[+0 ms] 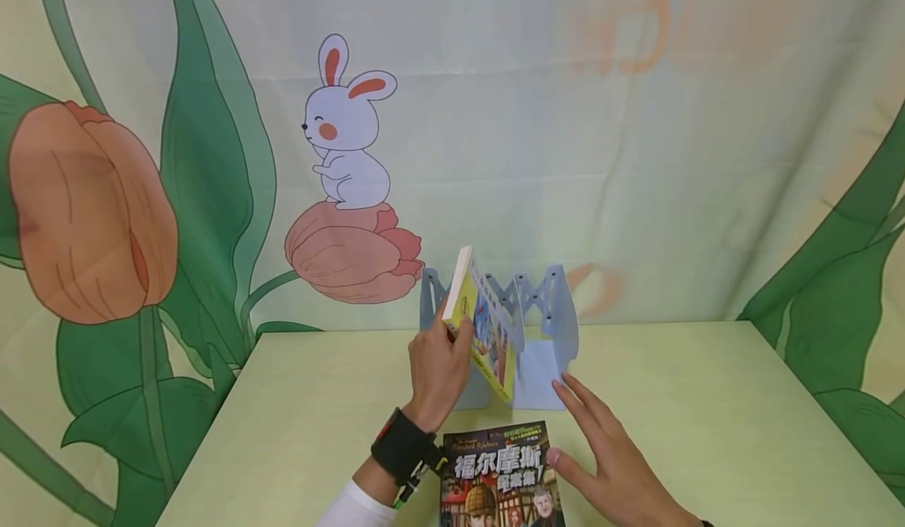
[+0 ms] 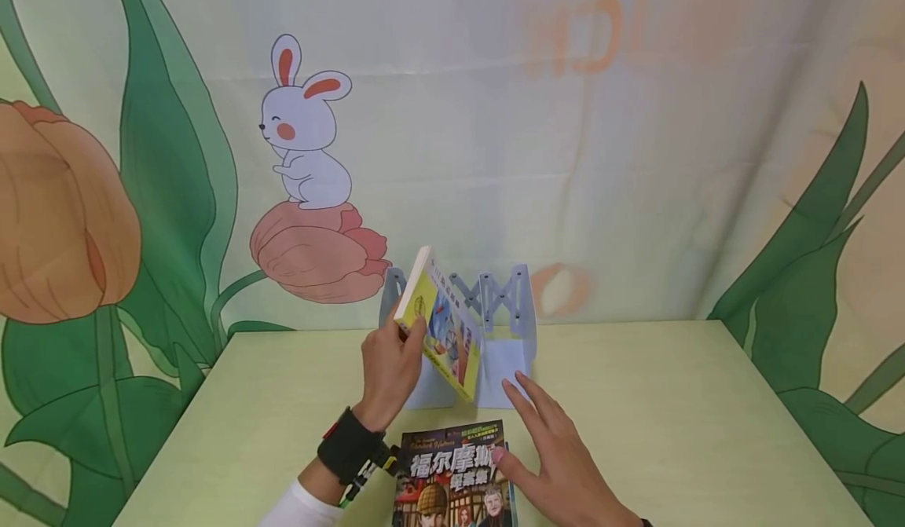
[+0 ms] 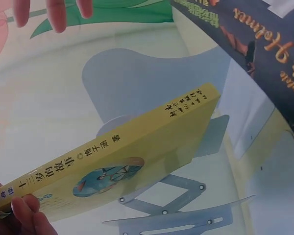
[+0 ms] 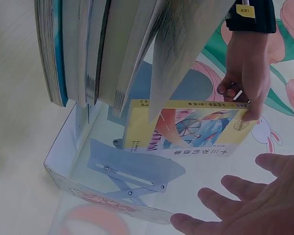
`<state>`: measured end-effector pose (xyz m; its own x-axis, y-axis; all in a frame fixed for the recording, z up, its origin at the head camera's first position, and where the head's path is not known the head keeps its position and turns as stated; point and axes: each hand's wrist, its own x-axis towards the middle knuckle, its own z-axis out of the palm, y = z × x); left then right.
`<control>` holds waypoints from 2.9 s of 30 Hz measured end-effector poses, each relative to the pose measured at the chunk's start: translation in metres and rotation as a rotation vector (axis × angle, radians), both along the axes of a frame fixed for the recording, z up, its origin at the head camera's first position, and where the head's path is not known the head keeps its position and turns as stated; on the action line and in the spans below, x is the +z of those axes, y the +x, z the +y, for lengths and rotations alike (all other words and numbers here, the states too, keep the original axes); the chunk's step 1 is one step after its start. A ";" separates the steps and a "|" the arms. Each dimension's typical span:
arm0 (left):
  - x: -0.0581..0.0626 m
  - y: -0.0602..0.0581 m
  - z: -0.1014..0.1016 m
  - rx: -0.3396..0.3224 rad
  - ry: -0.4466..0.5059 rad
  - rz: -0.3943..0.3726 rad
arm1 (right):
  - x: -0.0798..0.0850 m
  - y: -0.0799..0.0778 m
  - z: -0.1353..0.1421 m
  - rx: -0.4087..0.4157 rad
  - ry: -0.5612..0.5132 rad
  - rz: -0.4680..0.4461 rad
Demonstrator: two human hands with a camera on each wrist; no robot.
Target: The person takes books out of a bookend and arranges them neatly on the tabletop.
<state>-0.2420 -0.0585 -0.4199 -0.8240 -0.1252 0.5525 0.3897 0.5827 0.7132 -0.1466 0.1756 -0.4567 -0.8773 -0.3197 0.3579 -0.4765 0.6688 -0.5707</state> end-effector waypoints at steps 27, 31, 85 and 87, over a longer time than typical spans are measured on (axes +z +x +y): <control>0.033 0.023 -0.004 -0.010 0.054 0.099 | 0.024 -0.008 -0.002 0.034 -0.026 0.090; 0.036 0.029 -0.006 -0.014 0.060 0.120 | 0.029 -0.009 -0.003 0.042 -0.031 0.093; 0.062 0.085 -0.013 -0.152 0.229 0.140 | 0.052 -0.020 -0.008 0.082 -0.081 0.103; 0.062 0.086 -0.014 -0.155 0.239 0.138 | 0.052 -0.021 -0.008 0.085 -0.092 0.107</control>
